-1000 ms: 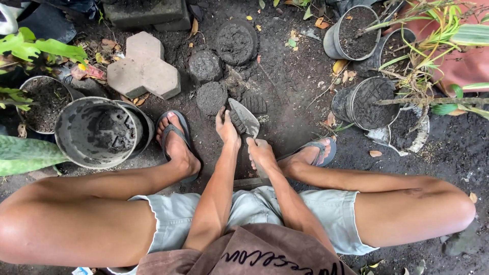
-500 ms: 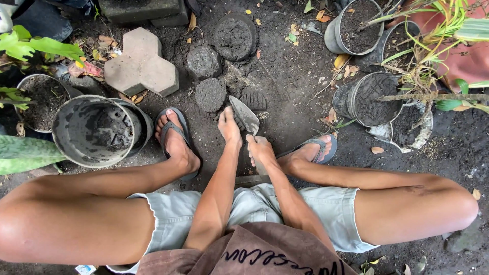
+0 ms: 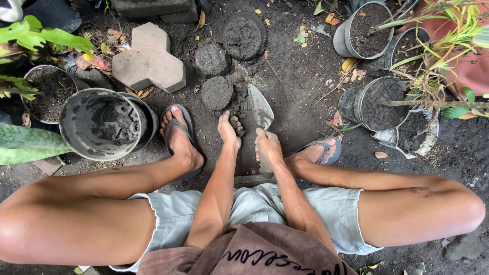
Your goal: The person is using a hand trowel and their hands to level and smooth out soil in a garden area between plants and paving stones.
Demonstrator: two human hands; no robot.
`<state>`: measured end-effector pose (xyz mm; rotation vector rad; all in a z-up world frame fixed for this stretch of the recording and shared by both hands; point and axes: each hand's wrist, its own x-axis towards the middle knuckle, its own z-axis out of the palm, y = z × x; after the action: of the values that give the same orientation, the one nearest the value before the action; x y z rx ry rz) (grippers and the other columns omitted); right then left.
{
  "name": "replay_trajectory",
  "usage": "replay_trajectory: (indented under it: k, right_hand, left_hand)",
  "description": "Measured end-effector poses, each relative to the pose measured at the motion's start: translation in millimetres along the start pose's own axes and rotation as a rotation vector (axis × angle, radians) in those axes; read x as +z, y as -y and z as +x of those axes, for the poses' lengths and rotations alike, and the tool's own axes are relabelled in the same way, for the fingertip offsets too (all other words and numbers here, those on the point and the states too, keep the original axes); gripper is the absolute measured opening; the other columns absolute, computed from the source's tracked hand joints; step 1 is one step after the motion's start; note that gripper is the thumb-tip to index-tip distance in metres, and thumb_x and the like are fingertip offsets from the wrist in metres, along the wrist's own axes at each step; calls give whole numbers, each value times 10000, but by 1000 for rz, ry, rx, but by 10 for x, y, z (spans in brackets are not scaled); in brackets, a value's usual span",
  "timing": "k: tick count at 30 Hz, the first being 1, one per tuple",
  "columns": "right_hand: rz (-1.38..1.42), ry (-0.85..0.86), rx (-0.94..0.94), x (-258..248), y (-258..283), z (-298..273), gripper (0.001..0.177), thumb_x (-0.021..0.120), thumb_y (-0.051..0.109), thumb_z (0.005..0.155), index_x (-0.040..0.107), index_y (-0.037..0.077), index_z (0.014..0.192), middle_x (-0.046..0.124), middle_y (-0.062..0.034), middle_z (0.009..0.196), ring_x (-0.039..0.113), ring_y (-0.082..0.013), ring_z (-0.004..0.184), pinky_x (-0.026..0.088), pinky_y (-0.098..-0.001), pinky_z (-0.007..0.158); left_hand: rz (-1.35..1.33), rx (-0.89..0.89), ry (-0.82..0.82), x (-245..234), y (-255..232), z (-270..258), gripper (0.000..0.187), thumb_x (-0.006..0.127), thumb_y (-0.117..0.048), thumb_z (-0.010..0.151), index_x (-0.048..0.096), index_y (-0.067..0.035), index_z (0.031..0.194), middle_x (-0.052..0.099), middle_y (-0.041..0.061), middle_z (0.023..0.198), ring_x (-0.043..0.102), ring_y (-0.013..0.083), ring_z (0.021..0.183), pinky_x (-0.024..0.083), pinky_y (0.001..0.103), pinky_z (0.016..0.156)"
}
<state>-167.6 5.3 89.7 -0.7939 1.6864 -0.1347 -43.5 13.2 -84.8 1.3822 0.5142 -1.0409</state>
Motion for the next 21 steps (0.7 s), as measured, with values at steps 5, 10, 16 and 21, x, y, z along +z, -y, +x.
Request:
replay_trajectory:
  k: [5, 10, 16, 21]
  right_hand:
    - [29, 7, -17, 3, -35, 35, 422, 534, 370, 956, 628, 13, 752, 594, -156, 578, 606, -225, 405, 602, -368, 403]
    - [24, 51, -44, -9, -52, 35, 418, 513, 344, 975, 632, 10, 754, 601, -153, 577, 606, -230, 393, 581, -360, 370]
    - [25, 41, -38, -40, -68, 42, 426, 546, 372, 961, 627, 5, 763, 605, -169, 589, 611, -236, 400, 595, -378, 395]
    - [9, 48, -49, -37, -23, -15, 413, 566, 372, 961, 641, 5, 788, 614, -154, 584, 603, -220, 390, 573, -358, 369]
  left_hand:
    - [12, -56, 135, 127, -325, -493, 155, 555, -316, 1021, 576, -188, 1106, 664, 107, 818, 596, 192, 561, 397, 223, 394]
    - [-23, -24, 228, 120, -324, -495, 284, 507, -139, 1051, 464, -96, 1328, 704, 177, 964, 571, 176, 605, 380, 206, 449]
    - [25, -23, 245, 110, -389, -496, 392, 496, -121, 1041, 362, -80, 1407, 736, 215, 1106, 493, 127, 518, 328, 188, 408]
    - [106, 44, 72, 46, -272, -270, 365, 723, -187, 895, 614, -185, 1243, 602, 113, 618, 454, 154, 423, 307, 218, 362]
